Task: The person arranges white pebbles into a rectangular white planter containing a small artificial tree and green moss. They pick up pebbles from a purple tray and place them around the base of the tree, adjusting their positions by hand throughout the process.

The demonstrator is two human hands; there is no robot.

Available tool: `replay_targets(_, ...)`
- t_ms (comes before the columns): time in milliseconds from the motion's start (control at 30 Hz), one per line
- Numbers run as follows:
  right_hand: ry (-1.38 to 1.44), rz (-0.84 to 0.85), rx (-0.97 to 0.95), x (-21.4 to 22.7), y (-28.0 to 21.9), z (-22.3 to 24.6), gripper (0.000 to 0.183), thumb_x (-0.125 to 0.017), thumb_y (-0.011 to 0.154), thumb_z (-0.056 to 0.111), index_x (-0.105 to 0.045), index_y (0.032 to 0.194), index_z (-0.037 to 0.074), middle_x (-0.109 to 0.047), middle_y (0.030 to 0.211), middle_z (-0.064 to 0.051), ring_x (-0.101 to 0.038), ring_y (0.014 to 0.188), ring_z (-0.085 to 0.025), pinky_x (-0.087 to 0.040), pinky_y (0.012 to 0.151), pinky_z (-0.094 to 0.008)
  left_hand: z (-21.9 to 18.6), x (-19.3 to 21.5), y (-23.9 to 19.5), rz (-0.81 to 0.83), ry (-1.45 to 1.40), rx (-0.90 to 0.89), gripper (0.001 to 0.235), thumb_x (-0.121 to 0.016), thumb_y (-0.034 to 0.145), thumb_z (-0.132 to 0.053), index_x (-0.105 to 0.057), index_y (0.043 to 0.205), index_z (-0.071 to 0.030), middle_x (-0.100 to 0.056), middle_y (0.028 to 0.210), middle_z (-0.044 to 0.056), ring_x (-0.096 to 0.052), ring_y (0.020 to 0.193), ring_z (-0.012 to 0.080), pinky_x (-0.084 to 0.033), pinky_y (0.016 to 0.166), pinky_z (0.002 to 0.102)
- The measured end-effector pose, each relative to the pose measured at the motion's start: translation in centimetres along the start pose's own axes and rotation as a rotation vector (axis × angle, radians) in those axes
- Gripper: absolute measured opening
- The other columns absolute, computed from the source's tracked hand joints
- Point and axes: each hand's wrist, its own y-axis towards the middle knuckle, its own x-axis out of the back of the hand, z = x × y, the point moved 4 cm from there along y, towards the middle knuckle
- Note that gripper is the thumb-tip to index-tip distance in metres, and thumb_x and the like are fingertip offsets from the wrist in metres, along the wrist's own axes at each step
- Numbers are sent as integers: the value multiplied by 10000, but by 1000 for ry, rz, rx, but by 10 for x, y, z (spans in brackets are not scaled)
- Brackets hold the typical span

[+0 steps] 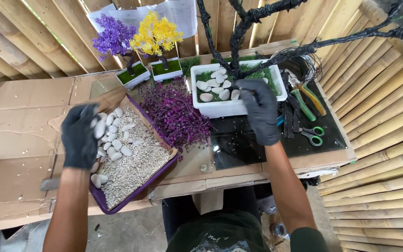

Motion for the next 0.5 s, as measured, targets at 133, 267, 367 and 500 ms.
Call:
replay_targets(133, 45, -208, -239, 28, -12, -13, 236, -602, 1033, 41, -709, 1219, 137, -655, 1007, 16, -584, 978, -79, -512, 1013, -318, -6, -106, 9, 116, -64, -93, 130, -767, 980, -136, -660, 914, -104, -584, 687, -8, -660, 607, 83, -618, 477, 243)
replay_targets(267, 6, -314, -282, 48, -30, -28, 204, -597, 1027, 31, -698, 1185, 108, -717, 1179, -78, -609, 1168, -152, -460, 1093, -380, 50, -219, 44, 332, -63, -178, 14, -716, 922, -95, -721, 909, -91, -541, 682, -17, -599, 573, 95, -558, 503, 229)
replay_targets(367, -53, -341, -325, 61, -40, -34, 205, -612, 1017, 35, -702, 1187, 108, -717, 1246, -120, -595, 1272, -213, -429, 1143, -440, 74, -282, 23, 417, -63, -179, 53, -718, 907, -102, -738, 863, -80, -542, 652, -17, -582, 553, 97, -593, 555, 279)
replay_targets(500, -216, -300, -190, 68, -48, -28, 193, -690, 1001, 131, -724, 1191, 141, -723, 1182, -89, -626, 1187, -187, -462, 1076, -410, 102, -304, 17, 450, 496, -981, 188, -701, 992, -201, -718, 1007, -14, -698, 815, 202, -696, 857, 401, -578, 747, 470)
